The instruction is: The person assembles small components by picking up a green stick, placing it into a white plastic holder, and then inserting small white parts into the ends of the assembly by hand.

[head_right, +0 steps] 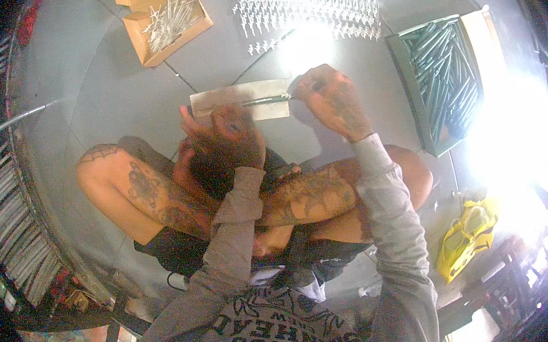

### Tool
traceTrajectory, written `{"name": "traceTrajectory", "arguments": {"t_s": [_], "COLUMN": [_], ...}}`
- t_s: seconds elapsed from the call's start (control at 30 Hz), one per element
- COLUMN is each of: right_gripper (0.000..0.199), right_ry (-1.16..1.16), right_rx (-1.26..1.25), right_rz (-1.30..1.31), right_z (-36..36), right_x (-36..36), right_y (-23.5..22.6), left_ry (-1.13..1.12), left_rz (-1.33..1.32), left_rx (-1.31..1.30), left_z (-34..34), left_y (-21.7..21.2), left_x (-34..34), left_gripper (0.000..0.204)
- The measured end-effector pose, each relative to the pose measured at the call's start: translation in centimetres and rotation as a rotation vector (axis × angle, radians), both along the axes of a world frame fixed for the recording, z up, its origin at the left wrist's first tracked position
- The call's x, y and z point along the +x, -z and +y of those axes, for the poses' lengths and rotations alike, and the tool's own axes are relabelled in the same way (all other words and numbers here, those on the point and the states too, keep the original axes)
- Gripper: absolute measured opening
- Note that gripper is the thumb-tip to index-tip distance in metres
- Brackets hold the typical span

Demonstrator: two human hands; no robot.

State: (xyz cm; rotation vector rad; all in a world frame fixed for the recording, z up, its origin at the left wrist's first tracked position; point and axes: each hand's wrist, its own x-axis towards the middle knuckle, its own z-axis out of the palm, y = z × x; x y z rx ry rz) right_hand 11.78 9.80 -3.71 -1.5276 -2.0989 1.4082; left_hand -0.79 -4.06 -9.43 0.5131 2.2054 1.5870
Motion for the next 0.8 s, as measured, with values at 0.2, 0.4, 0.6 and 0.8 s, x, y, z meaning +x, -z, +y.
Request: {"name": "traceTrajectory", "arguments": {"t_s": [0.2, 0.4, 0.6, 0.8], "right_gripper": [0.025, 0.023, 0.020, 0.020], "right_ry": [0.017, 0.061, 0.082, 0.097], "right_rx": [0.061, 0.099, 0.115, 0.116], "right_rz": [-0.036, 0.001, 0.017, 0.068], "right_z": [-0.5, -1.1, -1.8, -1.9], "right_x": [0.2, 0.1, 0.2, 0.3], "right_y": [0.9, 2.3, 1.7, 2.2], "left_ry": [-0.032, 0.016, -0.016, 0.008], "left_rz": [-0.219, 0.017, 0.209, 0.483], "left_rx": [0.146, 0.048, -0.116, -0.202], "left_z": [0.5, 0.0, -0.1, 0.0], "left_y": [-0.5, 0.9, 0.9, 0.2], "left_x": [0.1, -0.3, -0.1, -0.7], "left_gripper": [0.023, 0.023, 0.026, 0.031]}}
